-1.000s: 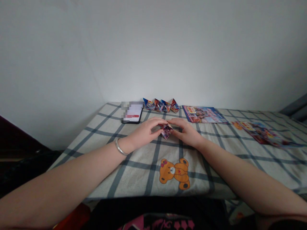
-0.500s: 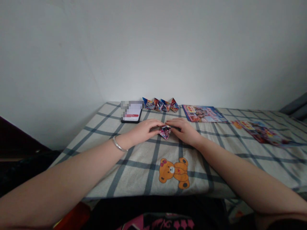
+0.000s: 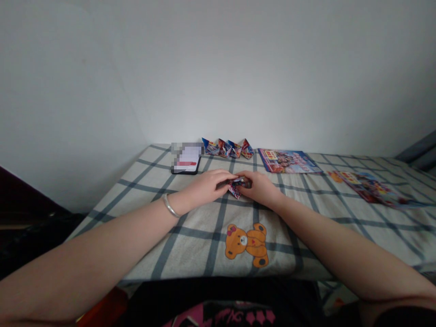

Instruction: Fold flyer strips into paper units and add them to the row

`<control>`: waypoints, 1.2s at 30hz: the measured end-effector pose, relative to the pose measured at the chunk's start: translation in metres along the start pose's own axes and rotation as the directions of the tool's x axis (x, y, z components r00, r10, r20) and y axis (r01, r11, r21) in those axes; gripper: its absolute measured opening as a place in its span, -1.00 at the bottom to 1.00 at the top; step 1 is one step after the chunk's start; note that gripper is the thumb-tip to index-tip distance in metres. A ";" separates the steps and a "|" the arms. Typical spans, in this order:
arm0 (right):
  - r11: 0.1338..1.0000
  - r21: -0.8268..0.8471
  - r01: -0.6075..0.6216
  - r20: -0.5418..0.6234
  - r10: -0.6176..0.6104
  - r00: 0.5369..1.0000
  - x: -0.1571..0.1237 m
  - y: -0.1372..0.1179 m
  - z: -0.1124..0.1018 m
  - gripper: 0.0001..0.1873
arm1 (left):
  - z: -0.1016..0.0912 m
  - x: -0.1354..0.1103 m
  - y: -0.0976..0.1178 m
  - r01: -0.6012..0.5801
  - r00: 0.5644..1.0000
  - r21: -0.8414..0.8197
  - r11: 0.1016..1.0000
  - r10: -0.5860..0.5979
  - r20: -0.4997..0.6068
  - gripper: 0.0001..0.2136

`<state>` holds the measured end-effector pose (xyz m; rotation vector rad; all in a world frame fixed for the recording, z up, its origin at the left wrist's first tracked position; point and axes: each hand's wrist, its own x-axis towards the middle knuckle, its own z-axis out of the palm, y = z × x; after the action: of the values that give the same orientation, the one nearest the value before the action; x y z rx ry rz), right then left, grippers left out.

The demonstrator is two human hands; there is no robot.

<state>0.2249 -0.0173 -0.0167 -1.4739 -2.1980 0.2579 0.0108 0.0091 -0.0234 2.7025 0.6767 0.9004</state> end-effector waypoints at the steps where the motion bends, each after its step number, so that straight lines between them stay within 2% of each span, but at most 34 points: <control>1: 1.000 -0.004 0.000 -0.001 0.000 1.000 0.000 0.000 0.000 -0.63 | 0.000 0.000 0.001 0.006 1.000 0.000 1.000 -0.006 -0.001 -0.71; 6: 0.999 -0.048 0.022 -0.023 -0.023 0.999 0.003 0.000 0.000 -0.75 | 0.002 0.002 0.003 0.045 0.999 -0.016 0.999 -0.045 -0.010 -0.72; 11: 0.983 -0.180 0.018 -0.049 -0.028 0.998 0.006 -0.002 0.002 -0.83 | 0.005 0.005 0.004 0.082 0.996 -0.038 0.996 -0.083 -0.016 -0.76; 18: 0.983 -0.184 0.007 -0.064 -0.019 0.998 0.008 -0.004 0.004 -0.79 | 0.007 0.007 0.006 0.128 0.991 -0.060 0.990 -0.130 -0.039 -0.78; 21: 0.990 -0.126 0.055 -0.100 -0.068 0.993 0.009 -0.004 0.007 -0.79 | 0.007 0.006 0.007 0.161 0.985 -0.090 0.983 -0.166 -0.053 -0.77; 25: 0.993 0.034 0.112 -0.132 -0.107 0.985 0.002 -0.001 0.007 -0.69 | 0.006 0.005 0.007 0.169 0.982 -0.115 0.979 -0.177 -0.064 -0.76; 27: 0.991 0.046 0.124 -0.154 -0.115 0.981 -0.004 0.001 0.002 -0.74 | 0.006 0.004 0.005 0.172 0.982 -0.124 0.977 -0.180 -0.058 -0.77; 29: 0.965 -0.026 0.262 -0.169 -0.262 0.950 -0.009 0.002 -0.006 -0.81 | 0.006 0.004 0.002 0.183 0.979 -0.125 0.975 -0.192 -0.062 -0.77; 32: 0.862 -0.254 0.438 -0.057 -0.466 0.883 -0.013 0.003 -0.016 -0.77 | 0.006 0.004 -0.002 0.179 0.981 -0.102 0.979 -0.185 -0.055 -0.77; 36: 0.727 -0.465 0.506 0.159 -0.494 0.855 -0.013 -0.001 -0.019 -0.69 | 0.003 0.005 -0.003 0.152 0.988 -0.073 0.986 -0.154 -0.016 -0.75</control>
<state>0.2372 -0.0318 -0.0037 -1.0154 -2.7099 -0.5137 0.0151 0.0138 -0.0246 2.5414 0.8270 0.8996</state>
